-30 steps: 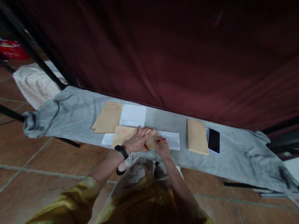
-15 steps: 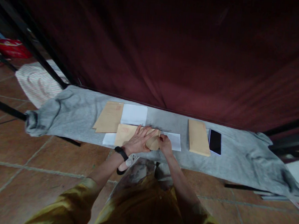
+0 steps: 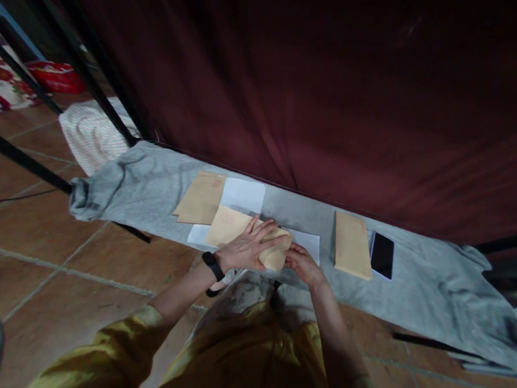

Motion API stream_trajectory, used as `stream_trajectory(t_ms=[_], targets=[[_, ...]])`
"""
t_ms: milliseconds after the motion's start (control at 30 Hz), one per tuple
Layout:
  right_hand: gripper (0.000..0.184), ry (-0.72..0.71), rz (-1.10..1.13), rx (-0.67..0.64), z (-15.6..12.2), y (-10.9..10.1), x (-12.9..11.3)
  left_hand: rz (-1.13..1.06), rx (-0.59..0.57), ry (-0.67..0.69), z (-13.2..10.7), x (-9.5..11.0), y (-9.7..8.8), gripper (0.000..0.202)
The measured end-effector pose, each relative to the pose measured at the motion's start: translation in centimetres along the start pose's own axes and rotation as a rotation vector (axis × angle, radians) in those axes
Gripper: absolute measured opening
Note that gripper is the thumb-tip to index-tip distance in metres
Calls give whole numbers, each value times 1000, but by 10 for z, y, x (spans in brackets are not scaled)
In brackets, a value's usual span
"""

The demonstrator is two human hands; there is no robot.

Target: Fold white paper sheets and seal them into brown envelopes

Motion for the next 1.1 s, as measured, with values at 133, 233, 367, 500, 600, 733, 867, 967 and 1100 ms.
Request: stream_trajectory(t_ms=[133, 233, 367, 500, 600, 733, 867, 967, 1100], targets=[[43, -11, 26, -91, -7, 7, 0, -14, -34, 20, -1, 10, -4, 111], [41, -39, 22, -98, -9, 9, 0, -25, -24, 46, -2, 17, -9, 113], [40, -68, -70, -48, -9, 9, -1, -35, 13, 69, -2, 25, -13, 113], [32, -131, -214, -33, -7, 14, -6, 13, 55, 95, -1, 33, -9, 108], [29, -171, -310, 42, -7, 8, -7, 39, 82, 94, 2, 32, -2, 110], [22, -158, -426, 121, -10, -5, 0, 60, 69, 83, 7, 26, 12, 112], [16, -111, -539, 220, -18, -19, 5, 94, 47, 71, 11, 23, 20, 111], [18, -111, -531, 288, -23, -27, 6, 137, 53, 48, 12, 25, 16, 109], [29, -174, -437, 296, -27, -27, 7, 207, 70, 39, 11, 35, 7, 110]])
Point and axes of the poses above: each hand's wrist, its own z-axis towards the middle knuckle, its own y-axis out of the palm, x = y × z, the point moved 10 cm from there along z, towards the middle knuckle, and after that the axes turned 13 degrees about -x, right-handed, at the moved point
